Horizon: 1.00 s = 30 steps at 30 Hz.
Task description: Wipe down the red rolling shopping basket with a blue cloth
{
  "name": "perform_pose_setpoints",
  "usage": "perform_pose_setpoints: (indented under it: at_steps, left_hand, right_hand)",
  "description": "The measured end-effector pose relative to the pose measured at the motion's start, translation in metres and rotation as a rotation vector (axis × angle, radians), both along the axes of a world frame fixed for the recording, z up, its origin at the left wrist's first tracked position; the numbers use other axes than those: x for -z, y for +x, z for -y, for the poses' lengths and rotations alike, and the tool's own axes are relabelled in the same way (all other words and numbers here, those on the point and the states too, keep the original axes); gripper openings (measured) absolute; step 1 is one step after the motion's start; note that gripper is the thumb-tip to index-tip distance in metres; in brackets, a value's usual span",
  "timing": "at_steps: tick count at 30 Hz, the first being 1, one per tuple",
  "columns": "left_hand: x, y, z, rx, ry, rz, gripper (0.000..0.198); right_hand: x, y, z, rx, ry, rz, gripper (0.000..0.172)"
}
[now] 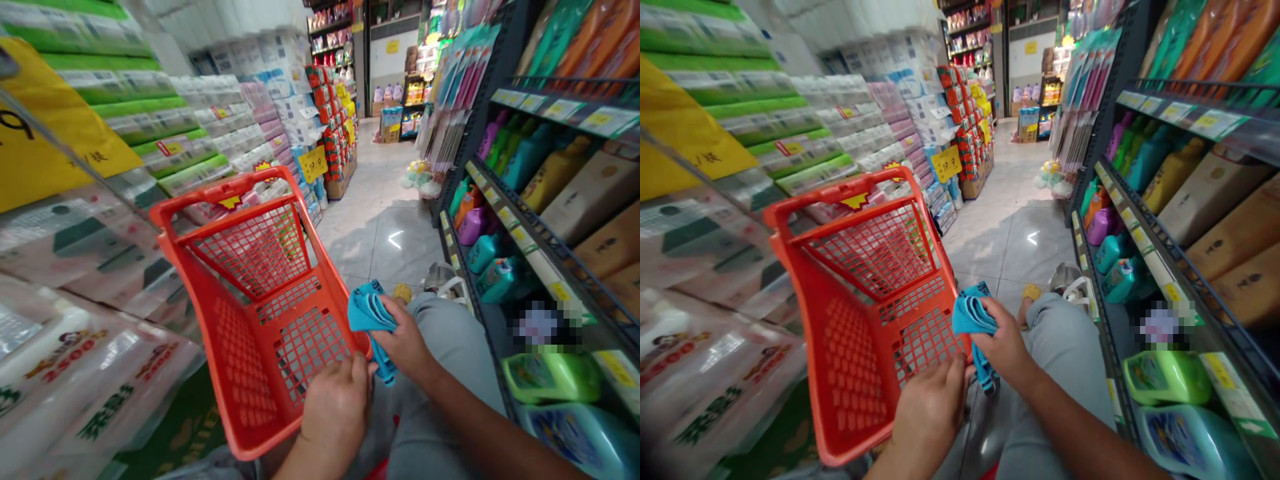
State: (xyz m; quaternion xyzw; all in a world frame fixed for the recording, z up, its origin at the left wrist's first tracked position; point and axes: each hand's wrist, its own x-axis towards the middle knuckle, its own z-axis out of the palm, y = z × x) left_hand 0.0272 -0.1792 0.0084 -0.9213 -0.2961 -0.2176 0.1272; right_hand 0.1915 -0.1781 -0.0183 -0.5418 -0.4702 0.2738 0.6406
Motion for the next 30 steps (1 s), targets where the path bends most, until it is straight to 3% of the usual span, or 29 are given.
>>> perform_pose_setpoints:
  at_steps: [4, 10, 16, 21, 26, 28, 30]
  left_hand:
    - [-0.006, -0.023, -0.004, 0.075, -0.049, -0.002, 0.03]
    - [-0.012, -0.043, -0.014, 0.084, -0.099, 0.047, 0.034]
    - [-0.004, -0.043, -0.008, -0.053, -0.118, 0.216, 0.027]
    - [0.0, -0.052, -0.01, -0.037, -0.134, 0.212, 0.02]
    - [0.001, -0.065, -0.016, -0.018, -0.136, 0.25, 0.02]
    - [0.002, -0.069, -0.019, -0.032, -0.135, 0.262, 0.019]
    - [0.002, -0.073, -0.021, -0.042, -0.147, 0.261, 0.018]
  right_hand:
    - [0.0, -0.013, 0.016, -0.028, 0.032, 0.295, 0.03]
    - [-0.011, -0.011, -0.016, 0.141, 0.019, 0.427, 0.029]
    - [-0.017, -0.027, 0.001, -0.132, 0.089, 0.683, 0.034]
    - [-0.023, -0.029, -0.012, 0.001, 0.013, 0.711, 0.032]
    - [-0.014, -0.042, -0.004, -0.159, 0.052, 0.757, 0.033]
    - [-0.013, -0.037, -0.01, -0.105, 0.055, 0.776, 0.035]
    - [-0.014, -0.03, -0.022, 0.039, 0.037, 0.742, 0.034]
